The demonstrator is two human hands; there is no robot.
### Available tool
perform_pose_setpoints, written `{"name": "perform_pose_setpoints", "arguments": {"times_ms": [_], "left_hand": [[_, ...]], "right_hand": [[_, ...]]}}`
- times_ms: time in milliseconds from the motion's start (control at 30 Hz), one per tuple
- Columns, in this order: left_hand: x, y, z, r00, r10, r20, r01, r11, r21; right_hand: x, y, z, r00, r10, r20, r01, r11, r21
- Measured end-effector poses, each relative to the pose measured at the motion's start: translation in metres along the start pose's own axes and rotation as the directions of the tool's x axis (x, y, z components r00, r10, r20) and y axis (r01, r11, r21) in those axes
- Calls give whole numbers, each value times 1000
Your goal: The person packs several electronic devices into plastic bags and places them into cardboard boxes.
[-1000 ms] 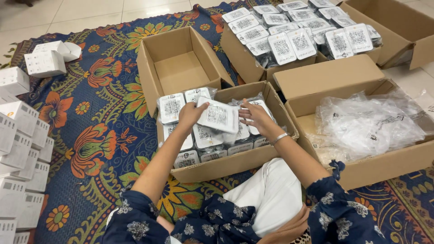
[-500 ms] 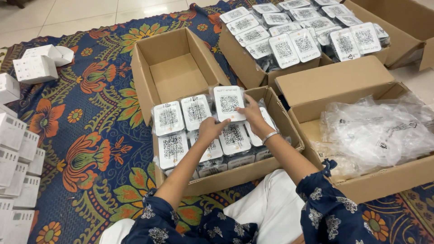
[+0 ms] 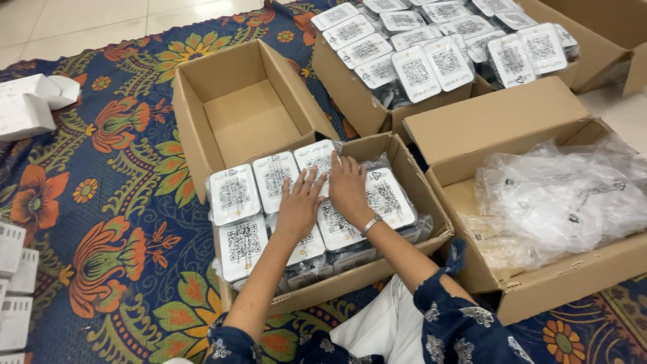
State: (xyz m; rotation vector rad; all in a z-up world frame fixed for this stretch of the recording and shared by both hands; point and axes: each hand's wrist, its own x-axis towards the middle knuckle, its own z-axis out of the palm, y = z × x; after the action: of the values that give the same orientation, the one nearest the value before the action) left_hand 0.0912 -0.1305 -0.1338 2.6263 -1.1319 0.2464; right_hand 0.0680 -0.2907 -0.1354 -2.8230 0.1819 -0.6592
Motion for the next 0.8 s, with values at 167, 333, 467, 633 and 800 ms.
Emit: {"name": "perform_pose_setpoints", "arguments": {"times_ms": [167,333,467,633,800], "left_hand": [[5,0,-1,1000,-9,21,9,1000,-2],[12,62,-20,978,-108,179,86,989,123],[16,116,-13,996,-68,51,69,997,-18],[25,184,3,992,66,-107,-92,960,-265],[48,254,12,955,277,-108,-297,867,-400]], "right_hand": [[4,-8,-1,997,62,46,-62,998,4],[-21,17,4,989,80,121,-85,996,39],[-56,50,-78,994,-6,-107,38,951,306],[-105,205,-120,840,468,-276,-288,814,505],[-188,357,-81,863,505,-17,-503,862,63]]}}
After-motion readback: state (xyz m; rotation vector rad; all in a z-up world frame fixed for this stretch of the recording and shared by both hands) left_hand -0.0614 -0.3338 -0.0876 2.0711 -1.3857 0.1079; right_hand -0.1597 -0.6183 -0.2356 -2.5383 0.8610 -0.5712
